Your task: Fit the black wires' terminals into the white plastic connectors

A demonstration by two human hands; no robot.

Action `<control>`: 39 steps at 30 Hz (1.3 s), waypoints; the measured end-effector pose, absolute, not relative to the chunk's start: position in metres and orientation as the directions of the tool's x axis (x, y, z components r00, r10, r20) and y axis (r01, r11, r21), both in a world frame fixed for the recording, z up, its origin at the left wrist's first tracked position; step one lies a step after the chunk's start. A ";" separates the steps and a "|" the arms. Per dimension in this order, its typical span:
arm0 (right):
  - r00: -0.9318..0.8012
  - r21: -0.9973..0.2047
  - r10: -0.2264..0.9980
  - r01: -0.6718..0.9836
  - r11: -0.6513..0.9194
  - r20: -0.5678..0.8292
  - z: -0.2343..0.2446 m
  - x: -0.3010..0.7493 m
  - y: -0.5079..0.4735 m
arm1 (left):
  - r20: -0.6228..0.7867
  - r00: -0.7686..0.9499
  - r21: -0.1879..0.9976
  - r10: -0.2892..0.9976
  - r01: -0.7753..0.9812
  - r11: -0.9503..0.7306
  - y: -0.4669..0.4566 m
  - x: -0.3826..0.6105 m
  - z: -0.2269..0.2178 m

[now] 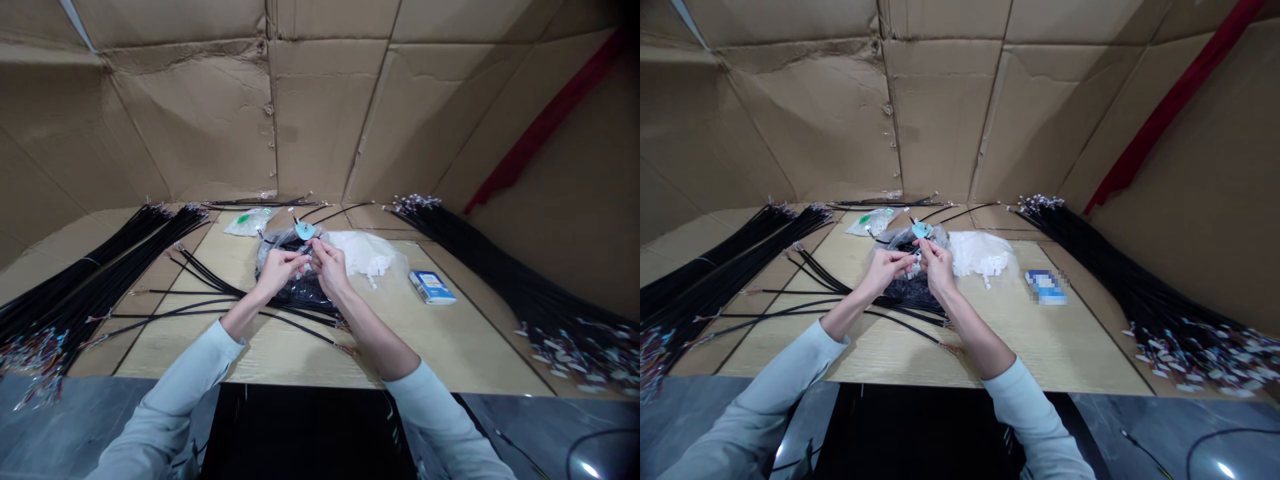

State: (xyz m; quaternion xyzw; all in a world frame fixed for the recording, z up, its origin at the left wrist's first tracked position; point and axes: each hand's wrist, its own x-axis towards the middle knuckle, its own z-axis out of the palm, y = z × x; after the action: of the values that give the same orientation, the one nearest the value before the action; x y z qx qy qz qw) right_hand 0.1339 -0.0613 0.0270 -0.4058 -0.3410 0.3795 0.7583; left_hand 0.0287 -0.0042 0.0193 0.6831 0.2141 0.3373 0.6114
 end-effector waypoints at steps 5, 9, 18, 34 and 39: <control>0.480 -0.875 0.856 -0.310 0.372 0.194 0.025 0.132 -0.060 | 0.179 0.677 0.984 0.714 -0.135 -0.119 -0.002 0.030 0.017; 0.495 -0.883 0.848 -0.291 0.368 0.190 0.024 0.130 -0.061 | 0.168 0.680 0.985 0.713 -0.138 -0.101 -0.003 0.030 0.018; 0.504 -0.901 0.838 -0.234 0.365 0.208 0.037 0.136 -0.063 | 0.238 0.677 0.969 0.697 -0.119 -0.216 -0.011 0.031 0.033; 0.554 -0.921 0.795 -0.119 0.370 0.248 0.049 0.144 -0.069 | 0.410 0.655 0.852 0.635 -0.027 -0.522 0.000 0.029 0.018; 0.580 -0.916 0.760 -0.058 0.397 0.293 0.047 0.153 -0.069 | 0.297 0.722 0.854 0.625 0.092 -0.512 0.002 0.025 0.023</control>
State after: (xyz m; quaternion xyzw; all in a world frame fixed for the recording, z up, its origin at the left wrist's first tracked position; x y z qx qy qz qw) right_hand 0.1532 -0.0690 0.0473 -0.4767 -0.3683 0.2723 0.7503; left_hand 0.0249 0.0022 0.0229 0.8156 0.2200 0.3012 0.4423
